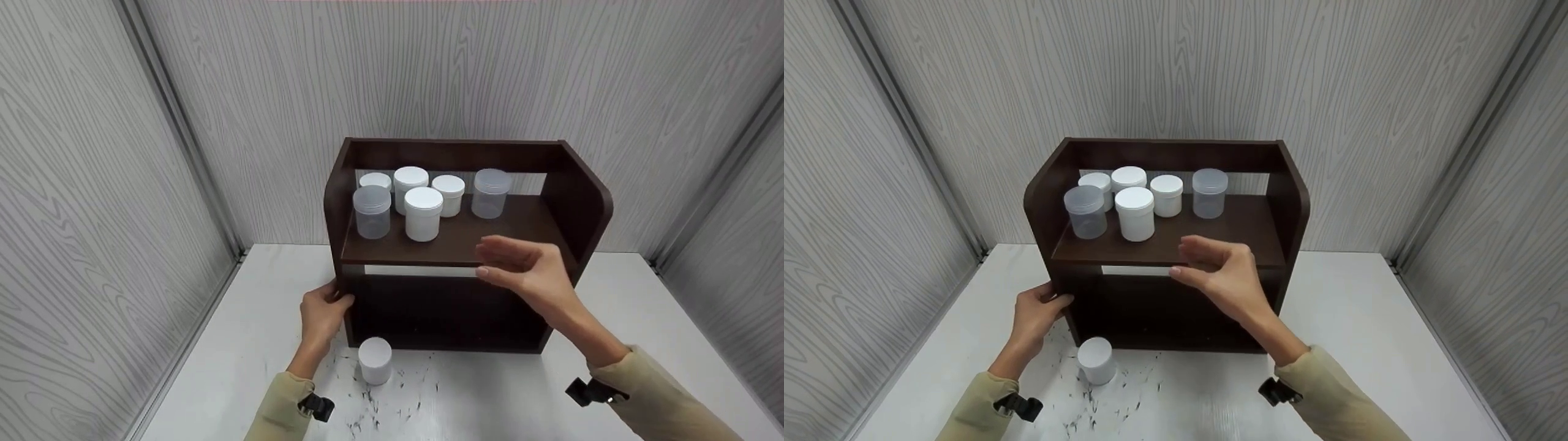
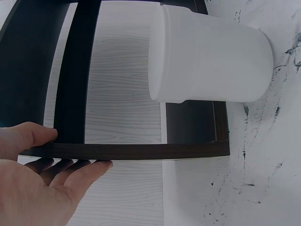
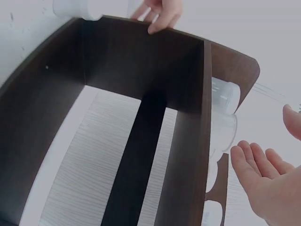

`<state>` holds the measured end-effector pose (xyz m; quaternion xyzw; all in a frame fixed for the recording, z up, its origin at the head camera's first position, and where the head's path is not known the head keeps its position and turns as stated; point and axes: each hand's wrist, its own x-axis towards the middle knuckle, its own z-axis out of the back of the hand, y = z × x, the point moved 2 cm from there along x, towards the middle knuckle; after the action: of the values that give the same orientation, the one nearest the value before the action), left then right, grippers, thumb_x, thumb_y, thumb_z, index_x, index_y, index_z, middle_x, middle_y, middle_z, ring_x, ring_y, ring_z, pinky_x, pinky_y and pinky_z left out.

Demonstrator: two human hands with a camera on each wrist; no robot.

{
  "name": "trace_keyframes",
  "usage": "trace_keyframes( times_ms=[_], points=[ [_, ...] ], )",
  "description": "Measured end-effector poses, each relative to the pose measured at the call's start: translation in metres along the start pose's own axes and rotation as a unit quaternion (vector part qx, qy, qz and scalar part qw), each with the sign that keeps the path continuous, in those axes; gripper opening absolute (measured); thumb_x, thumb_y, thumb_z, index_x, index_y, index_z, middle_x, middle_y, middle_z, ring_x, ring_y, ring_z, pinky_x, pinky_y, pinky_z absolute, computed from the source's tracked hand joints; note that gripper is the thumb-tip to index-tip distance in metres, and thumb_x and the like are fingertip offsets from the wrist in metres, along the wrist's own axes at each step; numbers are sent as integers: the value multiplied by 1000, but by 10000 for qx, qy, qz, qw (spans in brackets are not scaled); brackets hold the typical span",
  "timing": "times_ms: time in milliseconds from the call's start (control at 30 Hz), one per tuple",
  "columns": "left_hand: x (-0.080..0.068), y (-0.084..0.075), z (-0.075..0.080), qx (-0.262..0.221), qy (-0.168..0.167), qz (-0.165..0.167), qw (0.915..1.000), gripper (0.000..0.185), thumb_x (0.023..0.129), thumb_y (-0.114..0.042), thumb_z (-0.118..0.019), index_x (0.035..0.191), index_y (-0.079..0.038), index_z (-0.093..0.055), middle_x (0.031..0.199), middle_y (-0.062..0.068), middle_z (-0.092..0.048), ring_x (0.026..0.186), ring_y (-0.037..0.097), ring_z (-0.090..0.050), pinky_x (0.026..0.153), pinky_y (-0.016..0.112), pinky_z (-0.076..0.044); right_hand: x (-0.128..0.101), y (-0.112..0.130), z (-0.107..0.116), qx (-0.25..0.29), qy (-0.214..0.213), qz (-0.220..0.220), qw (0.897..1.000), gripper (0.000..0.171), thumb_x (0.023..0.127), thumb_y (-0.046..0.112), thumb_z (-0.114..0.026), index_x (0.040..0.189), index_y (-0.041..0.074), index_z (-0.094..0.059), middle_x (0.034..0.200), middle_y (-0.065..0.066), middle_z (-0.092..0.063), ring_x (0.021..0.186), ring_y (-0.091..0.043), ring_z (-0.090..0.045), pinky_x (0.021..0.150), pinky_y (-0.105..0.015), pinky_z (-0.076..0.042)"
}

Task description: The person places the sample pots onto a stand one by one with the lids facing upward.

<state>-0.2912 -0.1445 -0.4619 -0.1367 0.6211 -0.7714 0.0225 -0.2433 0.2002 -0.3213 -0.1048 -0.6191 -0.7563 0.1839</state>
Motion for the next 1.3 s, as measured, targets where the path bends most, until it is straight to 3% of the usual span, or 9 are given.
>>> trace_keyframes(
  times_ms=[267, 633, 933, 1300],
  points=[
    [1, 1, -1, -5, -16, 52, 10000, 49, 94, -5, -70, 139, 13, -59, 130, 27, -68, 120, 36, -68, 93, 38, -58, -37, -16, 14, -65, -205, -56, 9998, 38, 83, -5, -87, 120, -3, -76, 114, -20, -76, 103, -26, -76, 90, -37, -59],
    [1, 0, 0, 19, -46, 8, 10000, 48, 93, -5, -69, 136, 14, -61, 128, 28, -69, 119, 37, -68, 90, 35, -58, -74, -55, 24, -253, -163, -702, 9971, 34, 84, 2, -88, 117, -3, -77, 112, -19, -77, 100, -23, -77, 89, -31, -59],
    [0, -1, -1, -16, -110, 22, 9999, 47, 92, -4, -70, 135, 13, -63, 126, 26, -70, 118, 36, -69, 89, 36, -58, -98, -83, 29, -581, 206, -1068, 9924, 38, 88, 11, -87, 120, -6, -74, 115, -19, -76, 99, -21, -77, 86, -29, -60],
    [0, 1, -1, 35, -45, 47, 10000, 49, 93, -5, -70, 138, 13, -60, 128, 27, -69, 119, 36, -68, 91, 36, -58, -117, -116, 15, -635, 605, -1409, 9861, 37, 90, 15, -85, 118, -5, -74, 111, -15, -77, 99, -22, -76, 85, -29, -60]
  ],
)
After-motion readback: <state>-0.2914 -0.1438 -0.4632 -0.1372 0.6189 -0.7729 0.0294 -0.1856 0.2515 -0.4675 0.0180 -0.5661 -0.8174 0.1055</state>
